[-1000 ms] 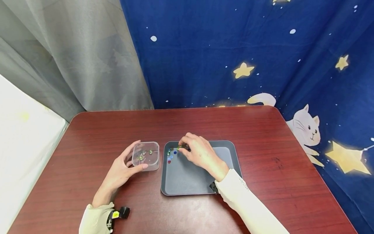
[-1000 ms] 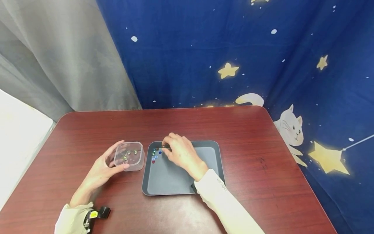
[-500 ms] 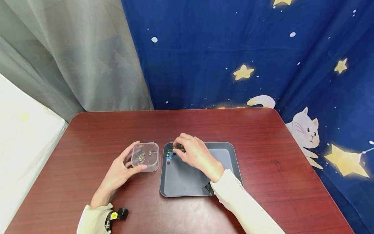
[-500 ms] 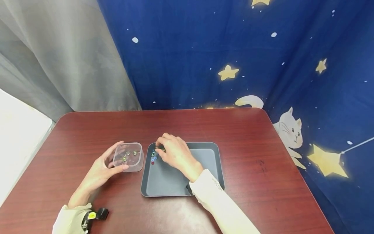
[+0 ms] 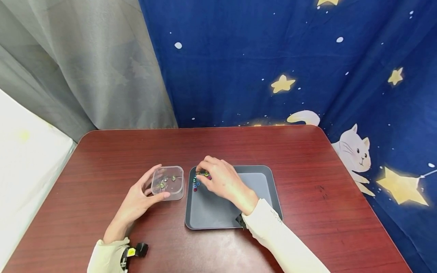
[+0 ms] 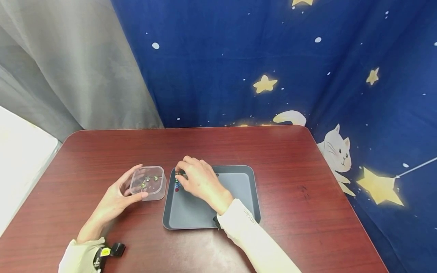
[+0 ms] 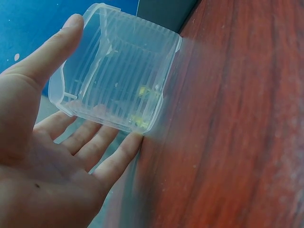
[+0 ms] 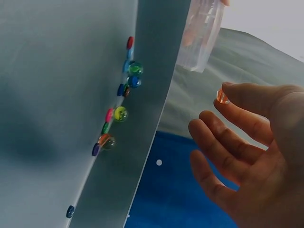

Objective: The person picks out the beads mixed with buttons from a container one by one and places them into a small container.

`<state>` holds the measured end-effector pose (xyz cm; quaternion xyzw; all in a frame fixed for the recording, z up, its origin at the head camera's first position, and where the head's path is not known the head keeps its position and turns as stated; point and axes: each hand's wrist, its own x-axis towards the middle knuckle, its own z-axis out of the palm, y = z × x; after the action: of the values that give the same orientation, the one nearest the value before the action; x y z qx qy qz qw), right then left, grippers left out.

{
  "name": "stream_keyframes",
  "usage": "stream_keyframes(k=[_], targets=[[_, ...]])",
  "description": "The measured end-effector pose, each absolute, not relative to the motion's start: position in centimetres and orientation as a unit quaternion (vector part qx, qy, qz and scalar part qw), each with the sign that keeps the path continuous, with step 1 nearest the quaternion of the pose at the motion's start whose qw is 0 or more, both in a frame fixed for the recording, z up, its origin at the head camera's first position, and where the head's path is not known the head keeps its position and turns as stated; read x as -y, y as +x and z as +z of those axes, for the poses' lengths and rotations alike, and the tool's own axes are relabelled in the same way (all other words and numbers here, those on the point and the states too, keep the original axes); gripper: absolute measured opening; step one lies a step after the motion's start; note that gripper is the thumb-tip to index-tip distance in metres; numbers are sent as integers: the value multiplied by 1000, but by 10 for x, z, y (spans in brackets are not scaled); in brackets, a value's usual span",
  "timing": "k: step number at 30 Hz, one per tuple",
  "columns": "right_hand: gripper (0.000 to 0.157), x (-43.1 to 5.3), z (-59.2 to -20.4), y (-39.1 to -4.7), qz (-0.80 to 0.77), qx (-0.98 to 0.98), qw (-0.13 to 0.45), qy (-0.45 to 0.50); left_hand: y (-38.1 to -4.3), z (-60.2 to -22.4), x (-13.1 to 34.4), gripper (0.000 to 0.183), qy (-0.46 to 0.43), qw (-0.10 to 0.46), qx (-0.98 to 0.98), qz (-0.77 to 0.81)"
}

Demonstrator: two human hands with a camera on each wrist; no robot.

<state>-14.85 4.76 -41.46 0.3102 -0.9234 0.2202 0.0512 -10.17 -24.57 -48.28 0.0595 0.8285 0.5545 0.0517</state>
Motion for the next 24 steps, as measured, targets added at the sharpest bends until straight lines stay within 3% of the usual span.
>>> stream_keyframes(k=[24], targets=[[13, -33, -407, -147, 214, 918, 46, 332, -100, -482, 246, 89, 54, 61, -826, 558]])
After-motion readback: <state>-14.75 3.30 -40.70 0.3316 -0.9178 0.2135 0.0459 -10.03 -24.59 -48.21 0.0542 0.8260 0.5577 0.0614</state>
